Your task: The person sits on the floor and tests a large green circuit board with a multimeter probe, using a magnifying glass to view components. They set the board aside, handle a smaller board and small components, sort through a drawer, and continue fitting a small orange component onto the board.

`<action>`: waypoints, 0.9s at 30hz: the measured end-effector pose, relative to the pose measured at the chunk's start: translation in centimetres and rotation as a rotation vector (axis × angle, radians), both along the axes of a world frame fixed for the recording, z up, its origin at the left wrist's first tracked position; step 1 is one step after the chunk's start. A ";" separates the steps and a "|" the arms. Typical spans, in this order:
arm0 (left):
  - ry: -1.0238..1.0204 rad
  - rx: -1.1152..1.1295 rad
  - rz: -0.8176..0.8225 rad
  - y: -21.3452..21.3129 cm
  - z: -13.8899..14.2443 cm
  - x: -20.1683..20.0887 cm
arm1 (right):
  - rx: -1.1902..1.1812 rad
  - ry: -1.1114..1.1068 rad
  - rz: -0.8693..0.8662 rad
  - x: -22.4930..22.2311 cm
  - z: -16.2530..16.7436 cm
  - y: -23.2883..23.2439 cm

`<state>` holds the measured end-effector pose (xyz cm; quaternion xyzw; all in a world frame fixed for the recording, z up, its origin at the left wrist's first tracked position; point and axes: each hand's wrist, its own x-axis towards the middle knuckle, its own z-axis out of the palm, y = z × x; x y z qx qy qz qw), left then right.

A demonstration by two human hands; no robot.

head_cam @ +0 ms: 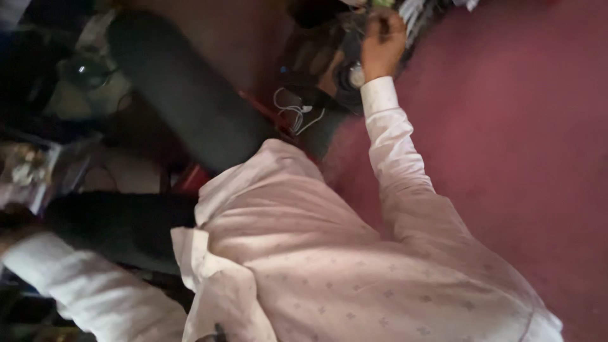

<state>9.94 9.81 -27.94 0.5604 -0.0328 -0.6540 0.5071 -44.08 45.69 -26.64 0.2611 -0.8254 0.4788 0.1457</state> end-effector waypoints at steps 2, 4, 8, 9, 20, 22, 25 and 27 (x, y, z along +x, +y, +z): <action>-0.084 0.010 0.045 2.5 0.4 -0.8 | -0.147 0.003 -0.122 -2.4 0.6 3.2; -0.133 0.017 0.070 5.2 0.5 -2.1 | -0.208 -0.011 -0.224 -4.5 1.5 5.1; 0.045 -0.068 -0.153 8.8 -0.6 -5.2 | -0.130 -0.152 -0.246 -4.7 2.0 5.2; 0.112 -0.104 -0.238 9.0 -0.8 -5.6 | -0.100 -0.196 -0.210 -4.3 1.9 4.8; 0.170 -0.076 -0.244 8.7 5.4 -13.5 | 0.350 -0.487 0.308 -1.5 -0.2 -3.1; 0.063 -0.057 -0.189 8.9 6.7 -13.6 | 0.461 -0.312 0.465 -0.6 0.8 -5.0; 0.131 -0.099 -0.180 9.6 7.6 -13.0 | 0.342 -0.370 0.534 -0.6 2.3 -7.1; 0.089 -0.068 -0.227 9.9 7.1 -12.6 | 0.243 -0.408 0.439 -2.5 3.2 -7.6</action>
